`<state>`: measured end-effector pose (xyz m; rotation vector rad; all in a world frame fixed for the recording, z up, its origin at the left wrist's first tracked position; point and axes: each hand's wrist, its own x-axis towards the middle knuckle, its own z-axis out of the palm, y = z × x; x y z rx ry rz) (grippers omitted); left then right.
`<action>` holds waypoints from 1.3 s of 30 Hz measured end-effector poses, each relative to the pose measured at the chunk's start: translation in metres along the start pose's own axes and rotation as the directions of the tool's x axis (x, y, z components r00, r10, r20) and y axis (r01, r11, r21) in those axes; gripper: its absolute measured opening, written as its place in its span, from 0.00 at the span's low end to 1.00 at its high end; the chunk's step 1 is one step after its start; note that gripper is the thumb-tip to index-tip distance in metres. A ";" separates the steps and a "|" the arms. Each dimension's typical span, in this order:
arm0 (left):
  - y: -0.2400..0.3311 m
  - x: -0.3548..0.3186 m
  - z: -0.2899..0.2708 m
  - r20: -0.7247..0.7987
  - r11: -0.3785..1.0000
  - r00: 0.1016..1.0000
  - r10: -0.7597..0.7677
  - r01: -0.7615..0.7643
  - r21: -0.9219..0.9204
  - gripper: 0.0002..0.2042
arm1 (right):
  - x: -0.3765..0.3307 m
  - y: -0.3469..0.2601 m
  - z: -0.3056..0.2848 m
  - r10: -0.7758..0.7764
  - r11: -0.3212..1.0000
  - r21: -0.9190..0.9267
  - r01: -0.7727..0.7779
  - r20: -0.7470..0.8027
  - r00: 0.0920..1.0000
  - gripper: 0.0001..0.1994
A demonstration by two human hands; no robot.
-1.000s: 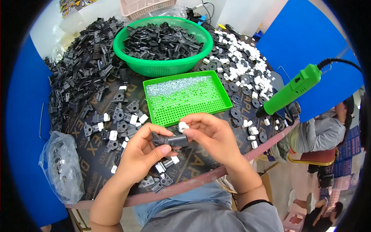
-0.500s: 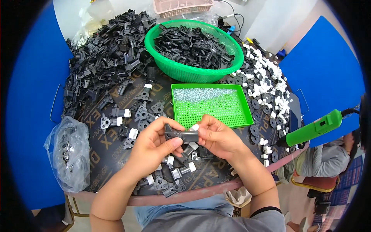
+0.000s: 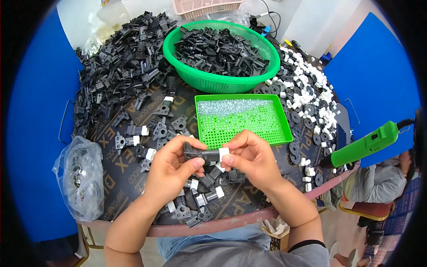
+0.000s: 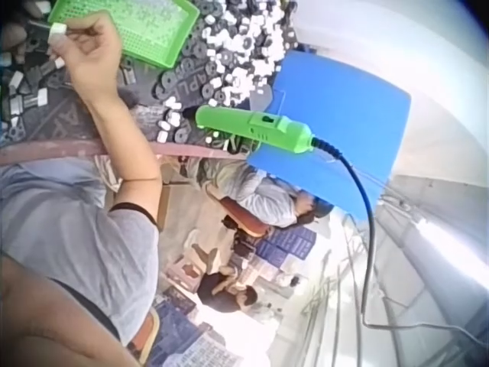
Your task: Assembling small black and white plastic components at a factory workbench.
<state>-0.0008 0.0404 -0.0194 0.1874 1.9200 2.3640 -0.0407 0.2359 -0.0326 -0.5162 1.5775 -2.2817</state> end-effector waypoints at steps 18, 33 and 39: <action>0.032 0.016 -0.101 -0.237 0.757 0.934 0.266 -0.050 0.652 0.15 | -0.024 0.015 0.034 0.150 0.984 -0.085 -0.156 -0.066 0.986 0.12; 0.001 0.037 -0.149 -0.508 0.513 0.743 0.435 0.260 0.818 0.27 | -0.024 -0.042 -0.044 0.073 0.036 -0.998 -0.055 -0.052 0.996 0.15; 0.025 0.019 -0.047 -0.184 0.993 0.980 -0.078 0.059 -0.103 0.25 | -0.020 -0.025 -0.031 -0.038 0.028 -0.998 0.047 0.046 0.998 0.13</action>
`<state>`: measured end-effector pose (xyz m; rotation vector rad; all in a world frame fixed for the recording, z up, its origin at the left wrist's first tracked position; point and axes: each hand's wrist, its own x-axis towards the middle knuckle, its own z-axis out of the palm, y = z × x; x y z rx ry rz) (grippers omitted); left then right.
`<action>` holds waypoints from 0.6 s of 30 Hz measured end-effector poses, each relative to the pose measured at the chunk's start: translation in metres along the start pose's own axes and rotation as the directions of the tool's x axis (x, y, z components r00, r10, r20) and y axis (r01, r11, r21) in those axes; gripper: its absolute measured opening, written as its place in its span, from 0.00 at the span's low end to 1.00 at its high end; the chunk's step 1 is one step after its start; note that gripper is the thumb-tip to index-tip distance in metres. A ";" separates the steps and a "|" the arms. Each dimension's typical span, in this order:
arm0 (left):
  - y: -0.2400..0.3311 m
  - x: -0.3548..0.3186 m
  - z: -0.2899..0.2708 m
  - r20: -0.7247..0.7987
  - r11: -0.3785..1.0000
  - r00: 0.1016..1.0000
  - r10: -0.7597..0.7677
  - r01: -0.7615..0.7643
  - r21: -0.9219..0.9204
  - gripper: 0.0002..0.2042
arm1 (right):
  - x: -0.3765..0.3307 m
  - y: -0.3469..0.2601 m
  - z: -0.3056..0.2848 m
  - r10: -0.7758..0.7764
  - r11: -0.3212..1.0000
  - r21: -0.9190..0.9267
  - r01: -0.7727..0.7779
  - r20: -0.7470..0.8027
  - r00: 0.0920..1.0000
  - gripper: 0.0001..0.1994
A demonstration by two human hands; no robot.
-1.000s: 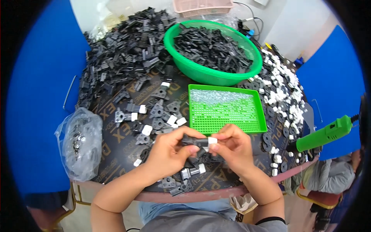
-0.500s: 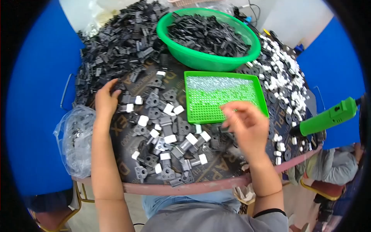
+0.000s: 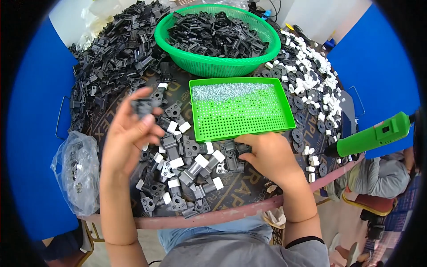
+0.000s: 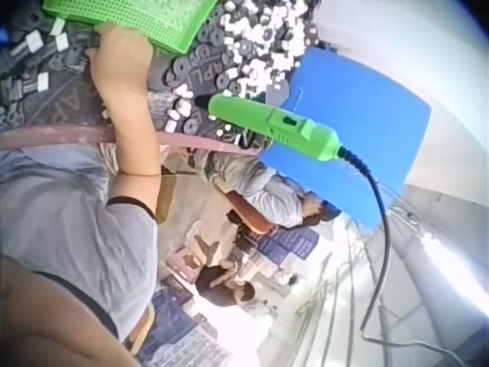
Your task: Assembling small black and white plastic components at a factory workbench.
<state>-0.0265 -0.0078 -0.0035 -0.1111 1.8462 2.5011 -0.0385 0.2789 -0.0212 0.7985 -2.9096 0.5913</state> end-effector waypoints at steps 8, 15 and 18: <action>-0.006 -0.024 0.032 0.270 0.882 0.939 -0.212 0.302 -0.360 0.25 | 0.011 -0.003 -0.024 -0.069 0.959 0.277 0.058 0.032 0.997 0.06; -0.032 -0.024 0.040 0.161 0.984 0.987 -0.011 0.039 -0.171 0.17 | 0.002 -0.034 0.000 -0.002 0.116 0.987 0.114 -0.115 0.993 0.10; -0.038 -0.027 0.045 0.145 0.980 0.989 -0.022 0.050 -0.193 0.18 | 0.004 -0.043 0.020 0.117 0.172 0.985 0.004 -0.025 0.993 0.07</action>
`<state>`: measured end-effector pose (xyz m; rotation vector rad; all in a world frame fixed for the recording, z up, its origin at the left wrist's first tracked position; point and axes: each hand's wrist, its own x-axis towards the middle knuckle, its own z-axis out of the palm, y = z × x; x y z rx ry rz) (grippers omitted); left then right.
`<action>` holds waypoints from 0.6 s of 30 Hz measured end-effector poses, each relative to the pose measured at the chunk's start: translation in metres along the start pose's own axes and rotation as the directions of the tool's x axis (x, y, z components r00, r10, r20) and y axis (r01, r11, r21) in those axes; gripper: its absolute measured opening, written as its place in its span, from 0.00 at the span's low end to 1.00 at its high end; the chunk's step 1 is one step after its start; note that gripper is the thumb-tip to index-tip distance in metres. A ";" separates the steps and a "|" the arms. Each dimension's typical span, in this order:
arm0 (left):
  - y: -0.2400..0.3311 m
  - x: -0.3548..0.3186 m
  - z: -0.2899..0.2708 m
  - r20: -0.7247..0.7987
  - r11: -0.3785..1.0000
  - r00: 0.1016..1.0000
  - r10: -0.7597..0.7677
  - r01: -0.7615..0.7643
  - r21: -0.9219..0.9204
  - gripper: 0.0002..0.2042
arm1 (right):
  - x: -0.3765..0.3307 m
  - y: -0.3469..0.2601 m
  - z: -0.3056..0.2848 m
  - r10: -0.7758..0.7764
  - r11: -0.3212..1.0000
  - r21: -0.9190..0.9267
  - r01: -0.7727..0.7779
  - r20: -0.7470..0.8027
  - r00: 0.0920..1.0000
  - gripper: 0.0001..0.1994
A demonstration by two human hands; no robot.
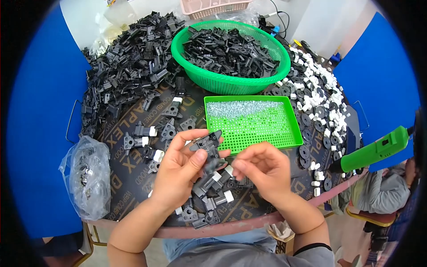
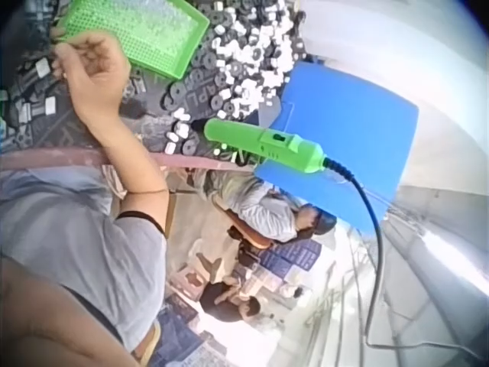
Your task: Assembling small black and white plastic components at a factory workbench.
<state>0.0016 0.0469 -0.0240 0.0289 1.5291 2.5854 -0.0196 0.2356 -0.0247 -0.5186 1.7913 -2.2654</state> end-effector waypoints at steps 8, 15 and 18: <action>-0.016 0.004 0.014 -0.196 0.986 0.966 0.167 -0.163 0.038 0.17 | 0.011 0.049 0.019 -0.141 0.979 -0.168 0.118 -0.127 0.982 0.08; 0.018 0.006 -0.003 -0.322 0.957 0.902 0.287 -0.286 0.054 0.17 | 0.019 -0.003 -0.001 -0.160 0.638 -0.587 0.498 0.532 0.831 0.12; 0.021 0.005 -0.008 -0.264 0.949 0.913 0.312 -0.284 0.137 0.18 | 0.015 0.003 -0.004 0.003 0.581 -0.679 0.448 0.552 0.834 0.14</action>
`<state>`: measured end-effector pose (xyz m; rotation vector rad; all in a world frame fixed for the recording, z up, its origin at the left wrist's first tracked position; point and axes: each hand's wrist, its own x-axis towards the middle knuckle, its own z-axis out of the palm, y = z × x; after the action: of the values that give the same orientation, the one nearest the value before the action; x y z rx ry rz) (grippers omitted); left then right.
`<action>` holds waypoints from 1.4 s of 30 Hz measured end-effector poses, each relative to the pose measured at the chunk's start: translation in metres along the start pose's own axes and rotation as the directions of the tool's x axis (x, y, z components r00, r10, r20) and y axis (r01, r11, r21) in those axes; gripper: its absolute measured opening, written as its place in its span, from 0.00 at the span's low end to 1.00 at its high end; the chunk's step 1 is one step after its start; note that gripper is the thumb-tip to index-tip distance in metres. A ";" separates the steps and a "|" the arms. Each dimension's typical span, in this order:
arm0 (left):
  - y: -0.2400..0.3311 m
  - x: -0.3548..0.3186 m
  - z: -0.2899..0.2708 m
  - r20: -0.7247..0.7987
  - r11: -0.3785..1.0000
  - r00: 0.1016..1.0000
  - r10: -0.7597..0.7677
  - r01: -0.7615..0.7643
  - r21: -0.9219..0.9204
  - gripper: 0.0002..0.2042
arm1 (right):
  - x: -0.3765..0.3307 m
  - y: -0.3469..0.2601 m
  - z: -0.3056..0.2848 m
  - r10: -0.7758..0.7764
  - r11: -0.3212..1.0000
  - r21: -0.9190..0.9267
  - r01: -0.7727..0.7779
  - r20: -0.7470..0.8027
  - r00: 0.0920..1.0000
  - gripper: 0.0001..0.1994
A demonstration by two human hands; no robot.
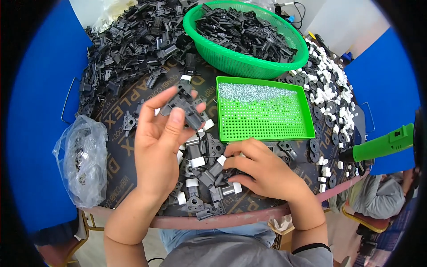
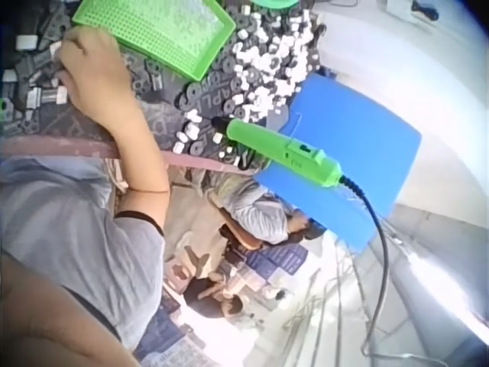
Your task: Assembling small black and white plastic components at a factory workbench.
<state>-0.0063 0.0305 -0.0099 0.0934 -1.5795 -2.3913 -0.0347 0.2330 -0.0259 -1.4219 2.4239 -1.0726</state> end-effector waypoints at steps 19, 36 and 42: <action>-0.013 -0.020 0.019 0.254 0.977 0.950 -0.182 0.205 -0.064 0.26 | 0.001 0.004 0.010 -0.189 0.979 -0.181 0.093 -0.645 0.740 0.20; -0.010 -0.017 0.017 0.250 0.984 0.955 -0.158 0.173 -0.038 0.29 | 0.002 0.004 0.007 -0.381 0.915 -0.342 0.216 -0.552 0.741 0.19; -0.012 -0.018 0.015 0.250 0.995 0.964 -0.093 0.084 0.044 0.28 | 0.001 0.001 0.006 -0.353 0.911 -0.375 0.169 -0.502 0.790 0.20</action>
<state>0.0058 0.0529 -0.0165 -0.1432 -1.7596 -2.5293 -0.0329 0.2290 -0.0306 -1.7988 2.9786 -1.3828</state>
